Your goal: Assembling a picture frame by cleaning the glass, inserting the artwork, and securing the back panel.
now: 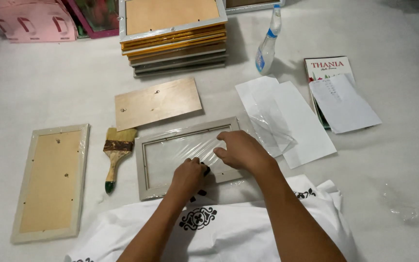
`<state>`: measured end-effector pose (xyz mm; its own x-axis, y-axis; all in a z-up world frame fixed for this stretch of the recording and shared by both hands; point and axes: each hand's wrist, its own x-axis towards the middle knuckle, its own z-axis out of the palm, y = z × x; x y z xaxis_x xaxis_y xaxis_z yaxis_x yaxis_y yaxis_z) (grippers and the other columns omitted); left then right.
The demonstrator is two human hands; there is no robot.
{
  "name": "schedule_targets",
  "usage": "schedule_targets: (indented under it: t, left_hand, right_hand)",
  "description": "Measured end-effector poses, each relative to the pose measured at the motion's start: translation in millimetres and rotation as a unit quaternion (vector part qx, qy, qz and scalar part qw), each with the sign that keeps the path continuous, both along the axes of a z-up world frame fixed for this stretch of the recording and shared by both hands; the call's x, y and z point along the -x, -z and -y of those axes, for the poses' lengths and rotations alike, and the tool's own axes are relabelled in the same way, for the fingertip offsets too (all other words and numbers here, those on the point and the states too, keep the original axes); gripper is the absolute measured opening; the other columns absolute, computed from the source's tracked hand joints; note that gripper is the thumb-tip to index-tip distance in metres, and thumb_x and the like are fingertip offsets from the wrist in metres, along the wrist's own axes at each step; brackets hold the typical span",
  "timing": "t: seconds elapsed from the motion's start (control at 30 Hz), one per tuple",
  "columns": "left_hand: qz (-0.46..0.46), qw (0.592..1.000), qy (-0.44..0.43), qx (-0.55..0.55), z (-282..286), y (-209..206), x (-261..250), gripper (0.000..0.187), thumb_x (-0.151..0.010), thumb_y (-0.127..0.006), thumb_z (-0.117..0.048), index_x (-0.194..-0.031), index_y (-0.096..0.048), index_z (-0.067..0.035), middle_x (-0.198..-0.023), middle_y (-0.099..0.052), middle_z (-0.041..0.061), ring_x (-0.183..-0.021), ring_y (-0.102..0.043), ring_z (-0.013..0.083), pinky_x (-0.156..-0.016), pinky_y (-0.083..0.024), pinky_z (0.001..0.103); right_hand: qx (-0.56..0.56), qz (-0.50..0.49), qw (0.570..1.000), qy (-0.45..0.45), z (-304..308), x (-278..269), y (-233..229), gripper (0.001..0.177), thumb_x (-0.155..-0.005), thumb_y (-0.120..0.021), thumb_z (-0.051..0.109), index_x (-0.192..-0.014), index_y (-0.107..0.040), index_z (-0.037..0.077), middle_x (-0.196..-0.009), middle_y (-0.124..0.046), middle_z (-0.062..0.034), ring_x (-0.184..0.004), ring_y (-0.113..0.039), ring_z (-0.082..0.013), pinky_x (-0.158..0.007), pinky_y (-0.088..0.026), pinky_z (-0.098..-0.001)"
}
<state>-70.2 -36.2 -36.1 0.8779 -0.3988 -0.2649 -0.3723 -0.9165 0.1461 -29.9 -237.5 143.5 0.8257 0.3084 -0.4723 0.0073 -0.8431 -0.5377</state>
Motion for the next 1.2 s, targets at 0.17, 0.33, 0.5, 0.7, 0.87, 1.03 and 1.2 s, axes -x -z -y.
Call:
schedule_targets:
  t: [0.17, 0.33, 0.5, 0.7, 0.87, 1.03, 1.2]
  left_hand:
    - [0.011, 1.0, -0.014, 0.007, 10, -5, -32, 0.017, -0.084, -0.069, -0.02, -0.098, -0.078, -0.016, -0.096, -0.068, 0.011, -0.091, -0.069, 0.0306, -0.072, -0.062, 0.039]
    - [0.058, 0.996, -0.052, 0.036, 28, -16, -77, 0.016, -0.088, -0.067, -0.017, -0.099, -0.078, -0.013, -0.092, -0.069, 0.013, -0.089, -0.07, 0.0328, -0.071, -0.063, 0.04]
    - [0.121, 0.99, -0.073, -0.02, 38, -6, -98, 0.015, -0.087, -0.07, -0.014, -0.1, -0.077, -0.011, -0.091, -0.068, 0.014, -0.087, -0.07, 0.0304, -0.07, -0.062, 0.036]
    - [0.091, 0.995, -0.02, -0.04, 44, -30, -71, 0.013, -0.089, -0.068, -0.019, -0.101, -0.072, -0.016, -0.098, -0.067, 0.008, -0.094, -0.065, 0.0276, -0.079, -0.053, 0.036]
    - [0.09, 0.996, 0.003, -0.022, 48, 8, -42, 0.012, -0.088, -0.066, -0.017, -0.097, -0.071, -0.012, -0.097, -0.066, 0.012, -0.092, -0.067, 0.0316, -0.072, -0.056, 0.038]
    - [0.039, 0.999, 0.029, 0.007, 49, 5, -23, 0.014, -0.084, -0.07, -0.017, -0.097, -0.075, -0.012, -0.096, -0.066, 0.012, -0.091, -0.068, 0.0322, -0.069, -0.058, 0.038]
    - [0.029, 0.999, 0.044, 0.0, 52, 9, -34, 0.017, -0.087, -0.068, -0.016, -0.101, -0.075, -0.011, -0.095, -0.066, 0.014, -0.089, -0.069, 0.0324, -0.068, -0.059, 0.038]
  right_hand:
    - [-0.009, -0.006, 1.0, 0.006, 5, -1, -16, 0.055, -0.095, -0.054, 0.031, -0.143, -0.059, 0.005, -0.13, -0.068, -0.0251, -0.127, -0.062, -0.0436, -0.105, -0.05, -0.054]
    - [-0.033, 0.008, 0.999, 0.021, 11, -11, -13, 0.053, -0.094, -0.055, 0.033, -0.14, -0.062, 0.006, -0.126, -0.07, -0.0251, -0.123, -0.063, -0.0447, -0.101, -0.051, -0.0561]
    - [-0.053, 0.008, 0.998, 0.04, 13, -18, -22, 0.053, -0.093, -0.053, 0.032, -0.137, -0.064, 0.005, -0.124, -0.071, -0.0244, -0.12, -0.065, -0.0449, -0.099, -0.052, -0.0558]
    - [-0.069, -0.004, 0.996, 0.048, 13, -13, -27, 0.056, -0.095, -0.052, 0.03, -0.144, -0.057, 0.002, -0.132, -0.067, -0.0259, -0.126, -0.062, -0.044, -0.104, -0.049, -0.0549]
    - [-0.05, -0.002, 0.998, 0.038, 15, -9, -26, 0.058, -0.096, -0.054, 0.032, -0.146, -0.055, 0.001, -0.135, -0.065, -0.0261, -0.129, -0.06, -0.0441, -0.107, -0.048, -0.0549]
    - [-0.035, -0.001, 0.998, 0.042, 16, -7, -21, 0.06, -0.095, -0.053, 0.036, -0.147, -0.055, 0.006, -0.138, -0.065, -0.0212, -0.132, -0.058, -0.0403, -0.108, -0.048, -0.0532]
    - [-0.031, -0.006, 0.998, 0.056, 23, -4, -26, 0.06, -0.096, -0.054, 0.037, -0.147, -0.055, 0.006, -0.138, -0.065, -0.0221, -0.132, -0.059, -0.0399, -0.108, -0.048, -0.0527]
